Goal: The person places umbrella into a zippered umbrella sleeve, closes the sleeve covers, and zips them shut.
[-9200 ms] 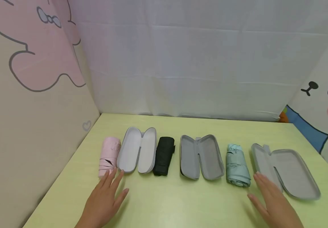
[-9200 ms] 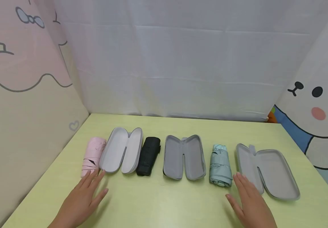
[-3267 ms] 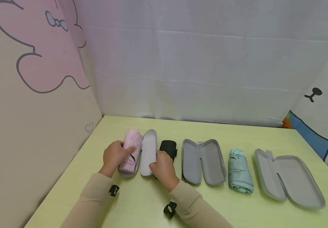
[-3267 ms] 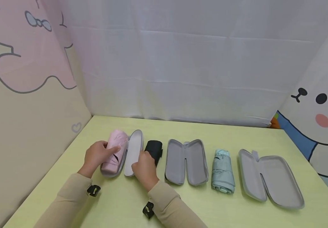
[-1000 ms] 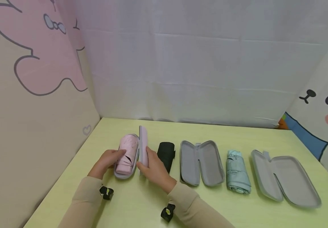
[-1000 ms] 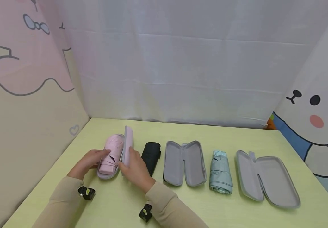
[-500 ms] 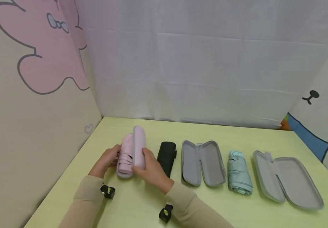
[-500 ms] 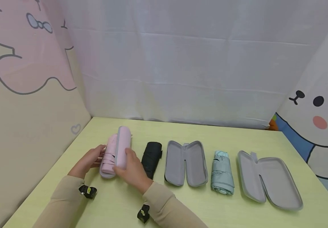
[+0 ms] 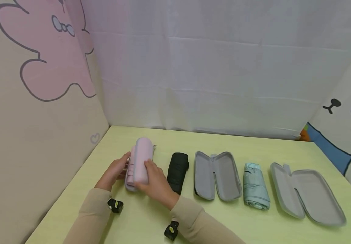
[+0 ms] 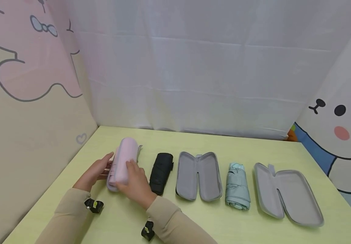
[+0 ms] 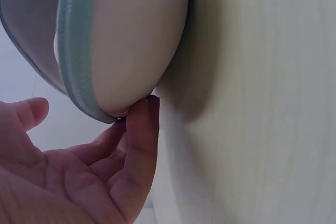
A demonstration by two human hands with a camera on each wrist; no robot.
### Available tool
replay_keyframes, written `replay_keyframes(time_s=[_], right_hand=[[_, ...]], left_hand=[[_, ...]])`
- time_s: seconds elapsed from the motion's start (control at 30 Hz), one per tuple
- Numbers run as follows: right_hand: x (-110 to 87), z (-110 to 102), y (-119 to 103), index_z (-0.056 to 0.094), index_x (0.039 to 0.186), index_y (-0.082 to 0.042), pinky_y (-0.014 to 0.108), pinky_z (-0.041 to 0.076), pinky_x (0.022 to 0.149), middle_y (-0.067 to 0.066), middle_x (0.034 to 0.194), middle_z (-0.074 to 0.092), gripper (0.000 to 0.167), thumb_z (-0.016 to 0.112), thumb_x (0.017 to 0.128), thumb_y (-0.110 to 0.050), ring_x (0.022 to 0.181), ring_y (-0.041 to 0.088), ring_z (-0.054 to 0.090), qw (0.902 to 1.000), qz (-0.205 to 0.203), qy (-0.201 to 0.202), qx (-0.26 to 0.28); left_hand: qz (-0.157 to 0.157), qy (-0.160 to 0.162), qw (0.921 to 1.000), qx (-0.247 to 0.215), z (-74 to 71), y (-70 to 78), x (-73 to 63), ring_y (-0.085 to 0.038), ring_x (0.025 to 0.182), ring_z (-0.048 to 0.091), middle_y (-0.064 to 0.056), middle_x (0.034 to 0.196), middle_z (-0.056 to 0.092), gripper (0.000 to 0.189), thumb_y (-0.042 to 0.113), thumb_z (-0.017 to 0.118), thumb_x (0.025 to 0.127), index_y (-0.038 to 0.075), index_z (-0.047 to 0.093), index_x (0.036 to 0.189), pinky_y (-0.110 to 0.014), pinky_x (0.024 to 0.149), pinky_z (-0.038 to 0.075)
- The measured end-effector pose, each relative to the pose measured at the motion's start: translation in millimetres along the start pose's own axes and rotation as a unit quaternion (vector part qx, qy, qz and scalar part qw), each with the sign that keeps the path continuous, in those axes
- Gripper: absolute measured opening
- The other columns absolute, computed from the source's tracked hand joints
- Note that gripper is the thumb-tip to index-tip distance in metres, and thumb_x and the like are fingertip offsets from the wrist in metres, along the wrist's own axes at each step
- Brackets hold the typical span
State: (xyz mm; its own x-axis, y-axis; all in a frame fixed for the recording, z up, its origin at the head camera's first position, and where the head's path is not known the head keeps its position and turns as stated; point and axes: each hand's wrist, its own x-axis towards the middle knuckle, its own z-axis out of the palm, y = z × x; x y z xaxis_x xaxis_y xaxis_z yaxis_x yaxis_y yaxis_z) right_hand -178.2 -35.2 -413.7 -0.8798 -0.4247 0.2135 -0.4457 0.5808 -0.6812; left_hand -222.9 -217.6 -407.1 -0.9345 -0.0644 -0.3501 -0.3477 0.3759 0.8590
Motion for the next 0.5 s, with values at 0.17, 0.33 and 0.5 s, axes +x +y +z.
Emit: replay_keyframes(time_s=[0.17,0.33,0.5], right_hand=[[-1.3,0.4,-2.1,0.034,0.14,0.001,0.038,0.036,0.099,0.018,0.146,0.031,0.073,0.067,0.085,-0.035,0.125,0.032,0.039,0.9998,-0.013,-0.005,-0.015],[-1.5,1.6,-2.9,0.037,0.139,0.001,0.038,0.037,0.099,0.019,0.144,0.031,0.068,0.063,0.088,-0.034,0.128,0.031,0.037,0.9994,-0.027,-0.011,-0.016],[-2.5,3.1,-3.6,0.041,0.137,0.002,0.036,0.036,0.1,0.019,0.142,0.035,0.061,0.061,0.089,-0.031,0.128,0.029,0.036,0.9983,-0.043,-0.02,-0.034]], left_hand=[[0.008,0.006,0.9999,0.005,0.9,-1.0,0.7,-0.036,0.1,0.058,-0.032,0.126,0.047,0.082,0.058,0.03,0.094,-0.016,0.041,0.129,-0.041,0.081,0.049],[0.011,0.007,0.9998,0.012,1.5,-1.2,0.6,-0.042,0.107,0.054,-0.033,0.129,0.044,0.083,0.058,0.034,0.094,-0.016,0.04,0.129,-0.043,0.083,0.049],[0.007,0.01,0.9998,0.015,2.6,-2.7,1.5,-0.038,0.103,0.057,-0.032,0.123,0.049,0.081,0.057,0.041,0.092,-0.017,0.043,0.125,-0.041,0.08,0.05]])
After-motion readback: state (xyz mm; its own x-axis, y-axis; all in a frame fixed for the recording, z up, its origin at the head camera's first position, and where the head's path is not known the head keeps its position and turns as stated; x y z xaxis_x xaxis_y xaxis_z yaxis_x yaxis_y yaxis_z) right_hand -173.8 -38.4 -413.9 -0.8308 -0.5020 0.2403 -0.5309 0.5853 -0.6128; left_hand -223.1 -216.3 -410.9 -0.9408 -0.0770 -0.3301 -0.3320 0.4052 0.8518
